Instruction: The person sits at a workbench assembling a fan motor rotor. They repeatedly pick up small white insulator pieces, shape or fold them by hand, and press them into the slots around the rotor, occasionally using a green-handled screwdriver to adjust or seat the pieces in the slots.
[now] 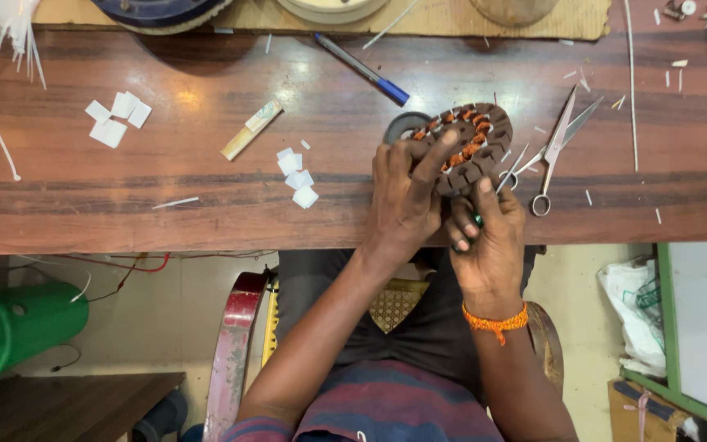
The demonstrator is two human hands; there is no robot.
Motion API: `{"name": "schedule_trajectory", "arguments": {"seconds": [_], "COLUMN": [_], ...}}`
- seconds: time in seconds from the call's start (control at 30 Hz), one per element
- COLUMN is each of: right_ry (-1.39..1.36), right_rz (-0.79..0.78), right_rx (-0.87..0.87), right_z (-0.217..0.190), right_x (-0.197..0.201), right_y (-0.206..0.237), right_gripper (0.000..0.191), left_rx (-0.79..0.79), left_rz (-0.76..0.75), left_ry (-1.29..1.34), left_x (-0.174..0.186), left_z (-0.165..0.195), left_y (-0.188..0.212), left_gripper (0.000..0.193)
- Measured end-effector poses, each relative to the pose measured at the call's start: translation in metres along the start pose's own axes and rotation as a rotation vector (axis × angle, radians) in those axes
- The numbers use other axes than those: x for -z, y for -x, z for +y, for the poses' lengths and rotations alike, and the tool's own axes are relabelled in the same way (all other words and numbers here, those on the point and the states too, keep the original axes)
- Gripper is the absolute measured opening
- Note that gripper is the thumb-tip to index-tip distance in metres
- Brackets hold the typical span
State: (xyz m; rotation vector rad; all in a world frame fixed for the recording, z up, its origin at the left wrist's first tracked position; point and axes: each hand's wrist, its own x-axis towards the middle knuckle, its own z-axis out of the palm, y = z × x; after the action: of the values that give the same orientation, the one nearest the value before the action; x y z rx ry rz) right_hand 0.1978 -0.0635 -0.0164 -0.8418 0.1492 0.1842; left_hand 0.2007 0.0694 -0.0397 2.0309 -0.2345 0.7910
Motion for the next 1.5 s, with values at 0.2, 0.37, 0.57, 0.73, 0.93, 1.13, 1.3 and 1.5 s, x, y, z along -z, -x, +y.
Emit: {"name": "schedule_trajectory", "arguments": {"seconds": [0.2,0.37,0.57,0.73,0.93,1.13,1.3,1.5], "right_ry": [0.051,-0.058,-0.008,-0.013,-0.055,0.597,1.744,0.87], "right_rz": [0.059,0.004,0.014,0.064,0.024,0.104,0.184,0.494], "right_rx": [0.008,0.013,0.053,0.061,0.218,0.26,0.61,0.375], "right_z": [0.0,0.003,0.008,0.01,0.009,-0.101,-0.148,-0.16], "right_x": [-0.007,-0.003,-0.014,-0.023,-0.006,0.09,0.154,0.17], "right_y": [-0.003,-0.006,-0.007,-0.001,0.021,-0.013,-0.087,-0.091], "right_gripper": [0.017,0.01,0.011,0.014,0.015,0.014,0.019,0.023], "left_rx": [-0.038,-0.067,0.023,0.04,0.139,0.039,0.059,0.328], "left_rz": [-0.016,-0.029,0.015,0.067,0.14,0.143,0.048,0.072], "left_ry": [-0.012,-0.053,0.13,0.247,0.21,-0.181,-0.357,-0.19], "left_x": [0.004,0.005,0.008,0.006,0.011,0.027,0.053,0.147], "left_z": [-0.003,0.0,-0.006,-0.008,-0.008,-0.02,-0.03,-0.01], "left_y": [-0.005,-0.003,-0.001,0.004,0.001,0.0,-0.006,0.036], "left_gripper": [0.098,0.093,0.097,0.099,0.108,0.102,0.088,0.071]}}
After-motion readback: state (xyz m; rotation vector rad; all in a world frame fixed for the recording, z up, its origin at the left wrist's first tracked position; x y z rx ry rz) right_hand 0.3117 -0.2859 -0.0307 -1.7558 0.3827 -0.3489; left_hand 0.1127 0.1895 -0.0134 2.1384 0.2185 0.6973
